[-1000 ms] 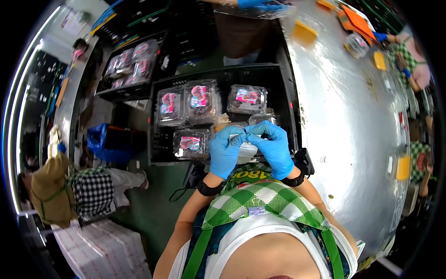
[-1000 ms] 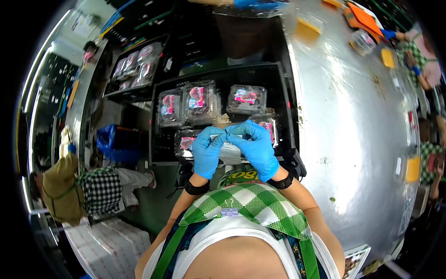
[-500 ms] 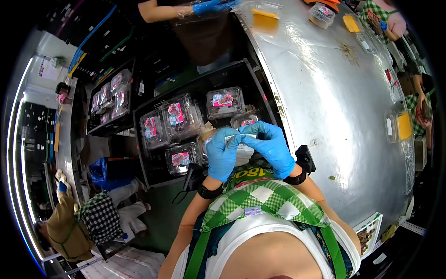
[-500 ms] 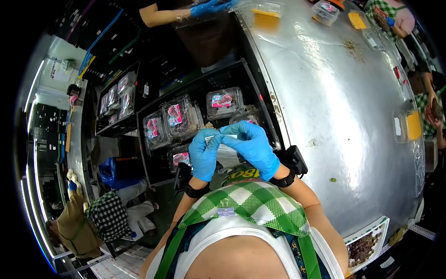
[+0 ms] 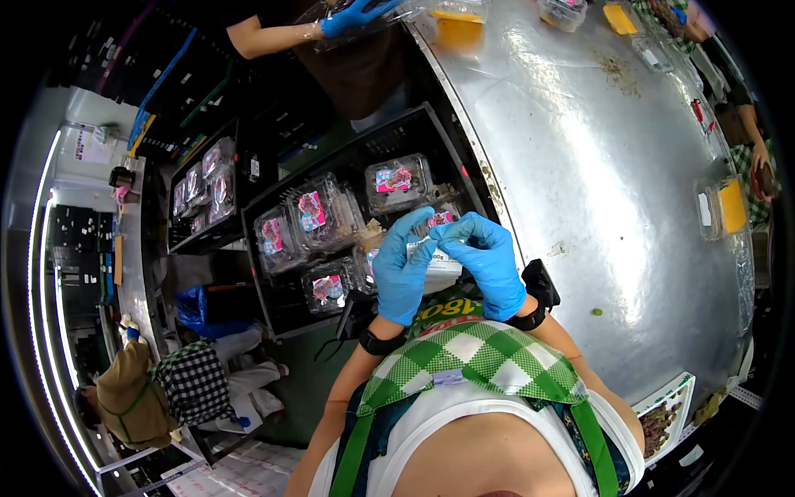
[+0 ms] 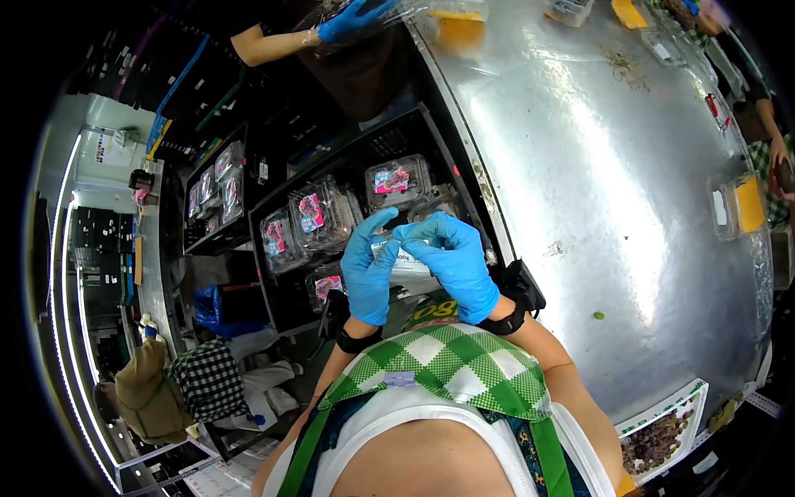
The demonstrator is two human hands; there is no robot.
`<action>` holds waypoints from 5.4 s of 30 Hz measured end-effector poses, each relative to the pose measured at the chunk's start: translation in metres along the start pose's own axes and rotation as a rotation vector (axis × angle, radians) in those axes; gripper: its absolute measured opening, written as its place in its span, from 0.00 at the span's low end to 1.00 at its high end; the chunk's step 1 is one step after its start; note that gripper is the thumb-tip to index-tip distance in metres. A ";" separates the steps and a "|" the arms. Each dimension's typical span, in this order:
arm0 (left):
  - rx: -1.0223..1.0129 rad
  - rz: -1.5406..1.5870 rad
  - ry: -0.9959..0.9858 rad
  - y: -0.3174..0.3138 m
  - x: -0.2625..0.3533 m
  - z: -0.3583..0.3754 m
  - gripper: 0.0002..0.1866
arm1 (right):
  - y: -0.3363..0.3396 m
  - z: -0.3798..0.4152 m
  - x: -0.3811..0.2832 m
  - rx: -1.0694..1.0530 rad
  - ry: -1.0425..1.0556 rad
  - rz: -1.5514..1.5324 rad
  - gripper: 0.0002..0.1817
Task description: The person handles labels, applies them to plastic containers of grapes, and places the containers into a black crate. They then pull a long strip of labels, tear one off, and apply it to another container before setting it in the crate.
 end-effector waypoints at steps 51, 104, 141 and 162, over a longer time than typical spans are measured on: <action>-0.161 0.103 0.479 -0.010 -0.076 0.023 0.11 | 0.027 -0.013 -0.047 0.174 0.290 0.462 0.17; -0.715 0.448 0.699 -0.063 -0.073 0.071 0.12 | 0.157 0.014 0.004 0.374 -0.253 0.529 0.09; -0.118 0.612 0.187 0.020 -0.014 -0.018 0.17 | -0.014 0.118 0.104 0.048 -0.467 0.427 0.17; -0.568 1.289 0.495 -0.183 0.105 0.013 0.18 | 0.062 0.425 -0.174 1.180 0.005 1.133 0.18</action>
Point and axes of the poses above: each hand's wrist, its own z-axis away from the middle knuckle, its own y-axis out of the back of the hand, x = y × z, the point moved 10 cm from there along -z, towards the middle knuckle, and after that the axes turned 15 degrees about -y, right-handed, at the moved point
